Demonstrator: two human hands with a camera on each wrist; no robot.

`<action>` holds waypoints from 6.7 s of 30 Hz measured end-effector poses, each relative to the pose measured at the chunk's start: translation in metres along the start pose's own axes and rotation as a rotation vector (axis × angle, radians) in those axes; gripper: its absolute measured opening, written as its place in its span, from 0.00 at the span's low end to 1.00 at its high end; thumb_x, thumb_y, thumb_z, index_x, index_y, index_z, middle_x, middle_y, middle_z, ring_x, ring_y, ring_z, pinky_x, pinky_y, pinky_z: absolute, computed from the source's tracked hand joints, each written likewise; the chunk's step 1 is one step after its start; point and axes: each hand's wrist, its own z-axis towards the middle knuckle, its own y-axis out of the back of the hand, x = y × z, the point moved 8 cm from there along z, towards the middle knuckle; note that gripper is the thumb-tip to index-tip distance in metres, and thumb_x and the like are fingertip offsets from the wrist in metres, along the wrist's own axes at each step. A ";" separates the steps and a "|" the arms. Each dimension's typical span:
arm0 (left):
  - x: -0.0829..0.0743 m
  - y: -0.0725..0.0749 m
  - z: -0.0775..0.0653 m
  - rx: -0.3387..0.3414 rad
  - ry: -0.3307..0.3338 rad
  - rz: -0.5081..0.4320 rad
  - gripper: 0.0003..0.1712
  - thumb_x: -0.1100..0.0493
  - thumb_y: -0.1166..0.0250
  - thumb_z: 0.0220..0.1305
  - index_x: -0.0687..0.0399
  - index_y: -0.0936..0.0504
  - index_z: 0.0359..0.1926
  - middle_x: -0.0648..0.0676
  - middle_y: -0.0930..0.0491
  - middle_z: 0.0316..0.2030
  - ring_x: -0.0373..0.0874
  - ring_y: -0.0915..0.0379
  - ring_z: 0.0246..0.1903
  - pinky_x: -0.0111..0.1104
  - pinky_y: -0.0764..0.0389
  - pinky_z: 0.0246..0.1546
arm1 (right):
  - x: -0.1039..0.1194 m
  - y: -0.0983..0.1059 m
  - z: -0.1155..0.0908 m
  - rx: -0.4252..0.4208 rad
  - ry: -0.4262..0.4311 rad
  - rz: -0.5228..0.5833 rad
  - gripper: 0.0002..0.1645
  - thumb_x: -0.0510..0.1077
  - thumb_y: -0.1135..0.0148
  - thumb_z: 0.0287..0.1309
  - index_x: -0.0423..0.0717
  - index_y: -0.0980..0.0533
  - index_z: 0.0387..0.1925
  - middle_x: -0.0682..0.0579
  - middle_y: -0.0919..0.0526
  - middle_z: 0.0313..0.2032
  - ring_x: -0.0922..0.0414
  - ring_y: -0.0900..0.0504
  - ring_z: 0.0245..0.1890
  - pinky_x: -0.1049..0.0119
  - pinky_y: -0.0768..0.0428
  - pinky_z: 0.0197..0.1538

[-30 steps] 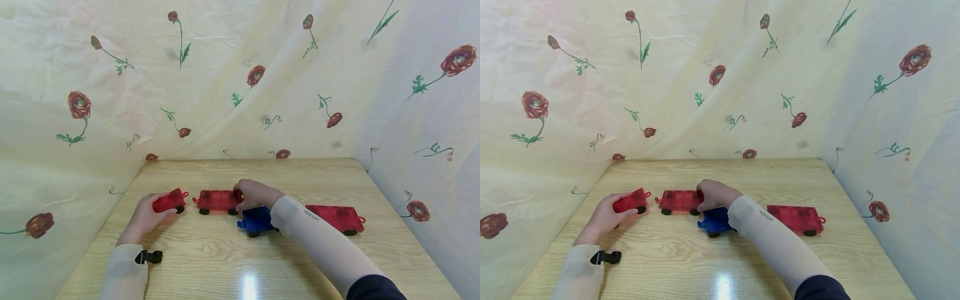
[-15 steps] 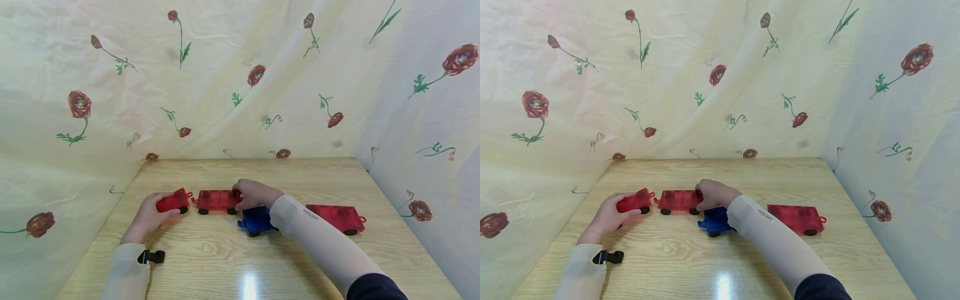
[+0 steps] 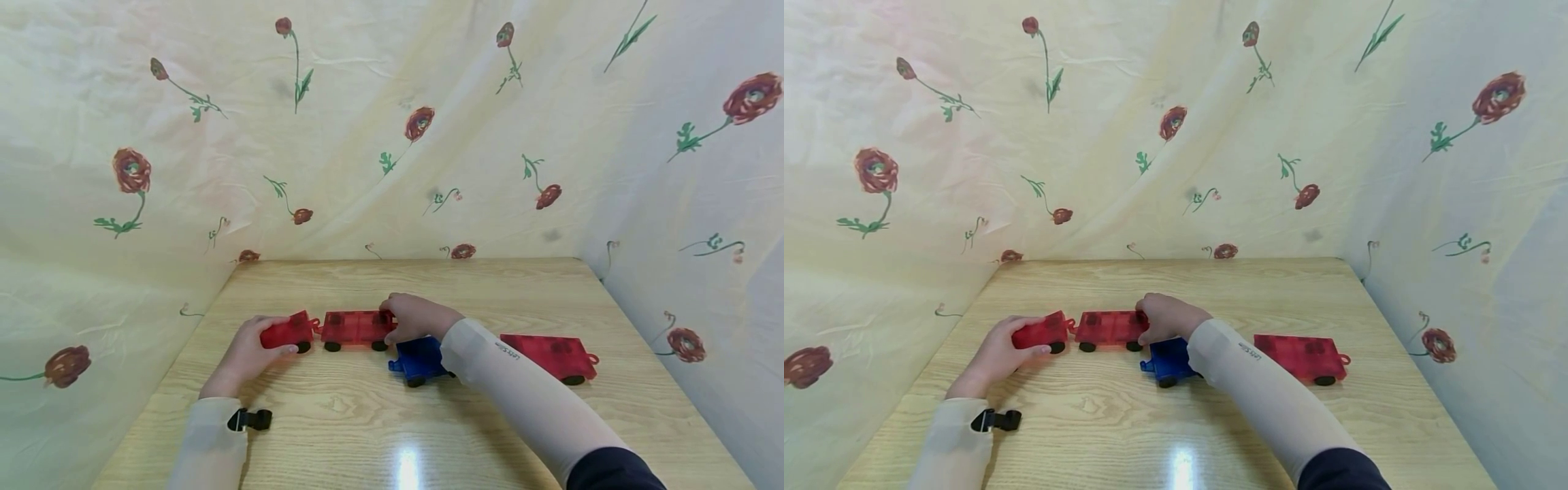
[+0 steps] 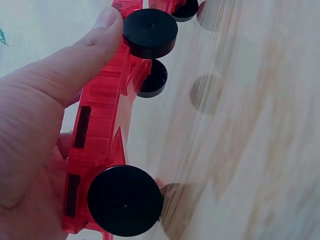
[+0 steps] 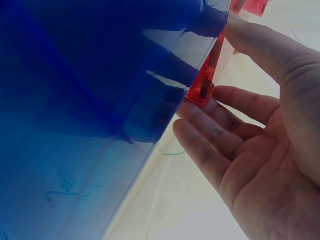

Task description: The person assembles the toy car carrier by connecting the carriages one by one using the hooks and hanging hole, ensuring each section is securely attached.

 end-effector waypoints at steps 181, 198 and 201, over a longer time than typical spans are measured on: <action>-0.101 -0.082 -0.002 0.237 -0.162 0.100 0.39 0.42 0.19 0.56 0.37 0.21 0.68 0.48 0.29 0.71 0.54 0.39 0.73 0.57 0.33 0.70 | -0.062 -0.026 -0.150 -0.338 -0.037 0.057 0.41 0.57 0.17 0.53 0.51 0.20 0.67 0.48 0.25 0.70 0.44 0.29 0.71 0.43 0.25 0.67; -0.104 -0.080 -0.005 0.218 -0.179 0.062 0.35 0.45 0.19 0.56 0.35 0.18 0.64 0.43 0.27 0.65 0.50 0.36 0.68 0.58 0.31 0.67 | -0.066 -0.028 -0.154 -0.322 -0.052 0.104 0.39 0.56 0.19 0.55 0.52 0.20 0.67 0.49 0.26 0.71 0.44 0.30 0.71 0.43 0.26 0.68; -0.104 -0.079 -0.005 0.218 -0.181 0.057 0.34 0.45 0.19 0.55 0.34 0.18 0.64 0.43 0.26 0.65 0.50 0.35 0.68 0.57 0.31 0.67 | -0.067 -0.028 -0.154 -0.324 -0.050 0.096 0.39 0.56 0.19 0.55 0.52 0.20 0.67 0.49 0.26 0.70 0.44 0.30 0.71 0.43 0.26 0.68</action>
